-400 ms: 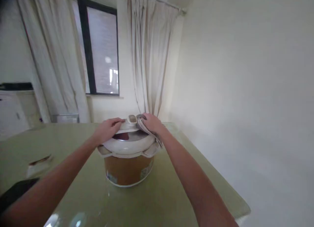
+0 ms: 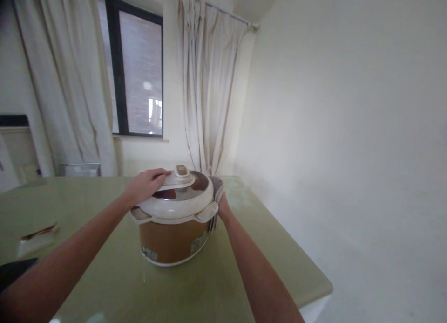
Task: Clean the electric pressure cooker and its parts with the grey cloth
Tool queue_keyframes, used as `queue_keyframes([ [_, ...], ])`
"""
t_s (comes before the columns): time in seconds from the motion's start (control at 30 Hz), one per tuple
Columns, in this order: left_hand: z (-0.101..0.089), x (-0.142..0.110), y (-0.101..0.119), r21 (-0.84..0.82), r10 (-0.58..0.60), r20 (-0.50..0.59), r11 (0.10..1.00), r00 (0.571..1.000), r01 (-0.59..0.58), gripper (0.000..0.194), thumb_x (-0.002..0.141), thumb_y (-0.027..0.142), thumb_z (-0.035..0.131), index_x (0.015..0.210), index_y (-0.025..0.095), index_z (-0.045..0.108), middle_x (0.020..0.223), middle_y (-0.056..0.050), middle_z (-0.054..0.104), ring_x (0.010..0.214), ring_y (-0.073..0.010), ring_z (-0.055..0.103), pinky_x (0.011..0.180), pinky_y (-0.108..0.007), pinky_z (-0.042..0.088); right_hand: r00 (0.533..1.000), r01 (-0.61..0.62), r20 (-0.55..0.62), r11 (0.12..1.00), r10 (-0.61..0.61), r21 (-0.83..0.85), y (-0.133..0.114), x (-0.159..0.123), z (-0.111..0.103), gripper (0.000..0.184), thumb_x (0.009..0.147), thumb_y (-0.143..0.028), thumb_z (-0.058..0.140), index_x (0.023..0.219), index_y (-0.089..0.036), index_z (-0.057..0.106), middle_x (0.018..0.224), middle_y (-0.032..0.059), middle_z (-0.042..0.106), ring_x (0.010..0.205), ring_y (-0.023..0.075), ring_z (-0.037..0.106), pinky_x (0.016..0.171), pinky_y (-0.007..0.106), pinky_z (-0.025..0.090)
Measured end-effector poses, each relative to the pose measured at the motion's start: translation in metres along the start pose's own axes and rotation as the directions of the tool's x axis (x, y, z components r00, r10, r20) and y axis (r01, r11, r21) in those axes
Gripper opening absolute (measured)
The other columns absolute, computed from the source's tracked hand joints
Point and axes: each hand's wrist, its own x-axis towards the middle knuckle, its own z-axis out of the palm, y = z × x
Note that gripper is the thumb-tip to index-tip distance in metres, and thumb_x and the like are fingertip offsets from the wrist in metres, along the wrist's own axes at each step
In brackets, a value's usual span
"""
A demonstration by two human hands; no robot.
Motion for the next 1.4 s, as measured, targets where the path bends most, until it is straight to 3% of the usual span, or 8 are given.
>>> queue_keyframes([
  [0.23,0.001,0.002,-0.002,0.013,0.004,0.003,1.0,1.0,-0.004,0.055,0.097,0.043,0.036,0.132,0.032,0.077,0.136,-0.003,0.077,0.124,-0.0326,0.071,0.104,-0.042,0.053,0.955,0.121,-0.275,0.992,-0.11,0.024,0.039,-0.116,0.03,0.067,0.108,-0.056,0.029,0.168,-0.026,0.031,0.163,0.0154,0.051,0.152,0.0319,0.048,0.122,0.06,0.042],
  [0.37,0.001,0.003,-0.004,0.008,-0.007,-0.005,1.0,1.0,0.007,0.056,0.095,0.045,0.037,0.131,0.031,0.077,0.134,-0.004,0.078,0.124,-0.0324,0.071,0.105,-0.042,0.053,0.926,0.066,-0.313,0.907,-0.211,-0.417,0.06,-0.187,0.067,0.07,0.108,-0.043,0.037,0.173,-0.03,0.012,0.17,0.0175,0.038,0.156,0.0416,0.039,0.122,0.07,0.037],
  [0.5,0.001,0.004,-0.007,-0.001,0.003,-0.005,1.0,1.0,-0.003,0.056,0.093,0.046,0.039,0.131,0.031,0.078,0.131,-0.003,0.079,0.121,-0.0327,0.072,0.104,-0.042,0.054,0.915,0.185,-0.143,0.708,-0.377,-0.681,0.049,-0.223,0.102,0.089,0.098,-0.033,0.06,0.172,-0.017,0.014,0.17,0.0307,0.028,0.154,0.0521,0.034,0.109,0.077,0.043],
  [0.73,0.0,0.008,-0.015,-0.092,0.096,0.009,0.991,0.995,-0.095,0.06,0.09,0.051,0.04,0.129,0.027,0.079,0.132,-0.003,0.079,0.123,-0.0302,0.072,0.108,-0.039,0.053,0.753,0.578,0.29,0.385,-0.59,-0.72,-0.039,-0.17,0.111,0.061,0.104,-0.03,0.057,0.162,-0.044,0.041,0.164,0.0062,0.05,0.148,0.029,0.047,0.119,0.053,0.038],
  [1.0,0.005,0.007,-0.017,-0.074,0.114,0.03,0.991,0.993,-0.112,0.062,0.095,0.049,0.033,0.134,0.025,0.075,0.138,-0.006,0.076,0.13,-0.0309,0.068,0.115,-0.043,0.049,0.977,0.197,0.11,0.571,-0.183,-0.797,-0.131,-0.061,0.046,0.039,0.103,-0.046,0.053,0.136,-0.029,0.064,0.127,0.0116,0.069,0.12,0.0335,0.06,0.1,0.05,0.046],
  [1.23,-0.005,0.003,-0.006,-0.259,0.093,-0.004,0.962,0.996,-0.091,0.057,0.098,0.052,0.035,0.121,0.025,0.079,0.133,-0.005,0.078,0.13,-0.0274,0.067,0.119,-0.04,0.045,0.884,0.465,0.353,0.491,-0.307,-0.737,-0.133,-0.076,0.046,0.047,0.095,-0.053,0.064,0.137,-0.029,0.065,0.127,0.0114,0.066,0.121,0.0346,0.055,0.107,0.053,0.04],
  [1.33,-0.018,-0.016,0.006,-0.416,0.042,-0.172,0.903,0.984,-0.111,0.06,0.099,0.051,0.033,0.12,0.018,0.078,0.132,-0.01,0.077,0.13,-0.0272,0.067,0.118,-0.04,0.047,0.832,0.554,0.442,0.529,-0.334,-0.643,-0.137,-0.084,0.053,0.052,0.093,-0.052,0.069,0.14,-0.032,0.063,0.129,0.0095,0.068,0.122,0.0344,0.057,0.109,0.053,0.041],
  [1.4,-0.022,-0.039,0.019,-0.431,0.043,-0.308,0.884,0.95,-0.18,0.061,0.102,0.052,0.031,0.127,0.016,0.074,0.136,-0.012,0.074,0.133,-0.0275,0.064,0.12,-0.043,0.045,0.873,0.483,0.391,0.626,-0.291,-0.612,-0.144,-0.077,0.057,0.058,0.091,-0.049,0.071,0.144,-0.03,0.058,0.131,0.0095,0.07,0.121,0.0339,0.061,0.106,0.051,0.045],
])
